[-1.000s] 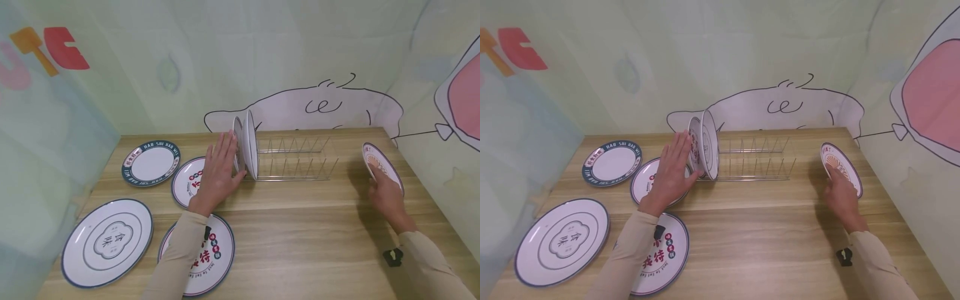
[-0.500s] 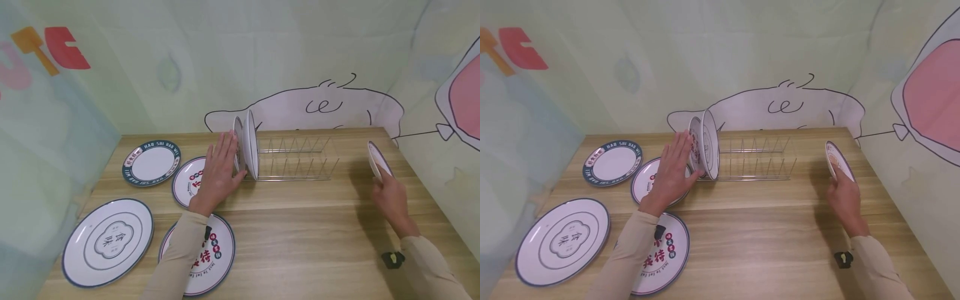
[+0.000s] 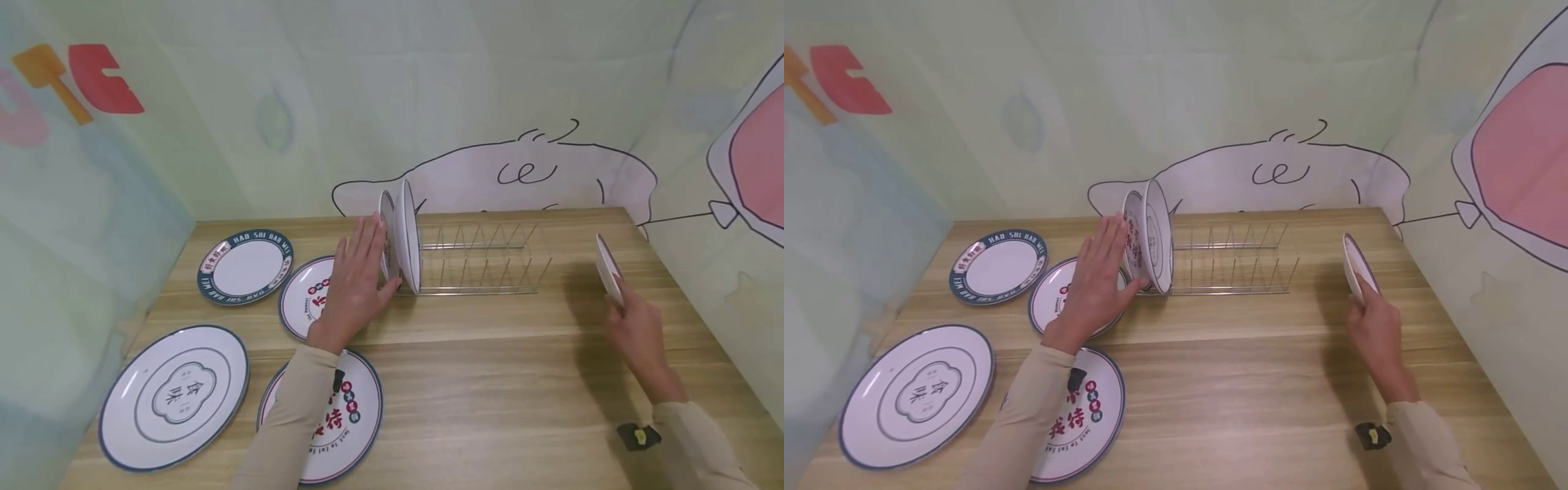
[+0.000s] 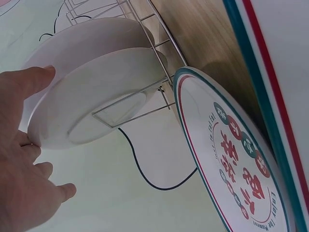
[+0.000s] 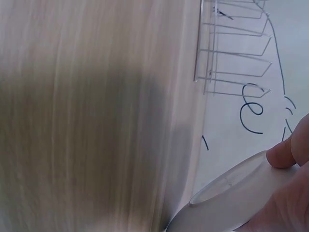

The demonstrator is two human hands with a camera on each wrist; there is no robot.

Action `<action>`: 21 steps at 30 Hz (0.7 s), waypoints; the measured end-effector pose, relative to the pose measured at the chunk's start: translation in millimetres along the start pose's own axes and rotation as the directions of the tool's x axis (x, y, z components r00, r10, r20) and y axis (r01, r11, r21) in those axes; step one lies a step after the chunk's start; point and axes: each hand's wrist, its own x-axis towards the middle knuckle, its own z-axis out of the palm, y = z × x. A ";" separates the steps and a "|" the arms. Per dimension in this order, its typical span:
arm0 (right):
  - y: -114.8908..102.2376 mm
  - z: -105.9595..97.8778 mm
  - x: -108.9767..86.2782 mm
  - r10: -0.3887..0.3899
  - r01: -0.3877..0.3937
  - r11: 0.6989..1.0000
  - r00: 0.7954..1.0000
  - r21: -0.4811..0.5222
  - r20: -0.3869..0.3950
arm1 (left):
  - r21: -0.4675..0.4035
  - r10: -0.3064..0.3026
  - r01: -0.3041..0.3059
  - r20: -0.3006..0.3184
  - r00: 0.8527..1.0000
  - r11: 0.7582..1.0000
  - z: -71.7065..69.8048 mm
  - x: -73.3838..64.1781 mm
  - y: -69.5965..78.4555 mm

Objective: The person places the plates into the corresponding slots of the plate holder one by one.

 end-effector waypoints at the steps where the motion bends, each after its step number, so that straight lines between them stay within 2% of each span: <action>1: -1.9 -0.5 -1.3 0.002 -0.002 1.000 1.000 0.005 -0.003 | -0.002 -0.001 0.001 0.001 1.000 1.000 -0.1 0.1 -0.1; 8: -16.1 -5.0 -11.2 -0.035 0.038 0.997 0.998 0.060 -0.046 | 0.003 -0.003 0.003 0.013 1.000 1.000 -0.7 0.1 -0.6; 15: -31.6 -8.0 -23.5 -0.040 0.042 0.995 0.999 0.086 -0.035 | 0.006 -0.009 0.009 0.025 1.000 1.000 -0.5 0.1 -0.8; 21: -42.5 -11.3 -35.8 -0.005 0.003 0.994 1.000 0.106 0.016 | 0.004 -0.010 0.010 0.024 1.000 1.000 -0.8 0.0 -0.8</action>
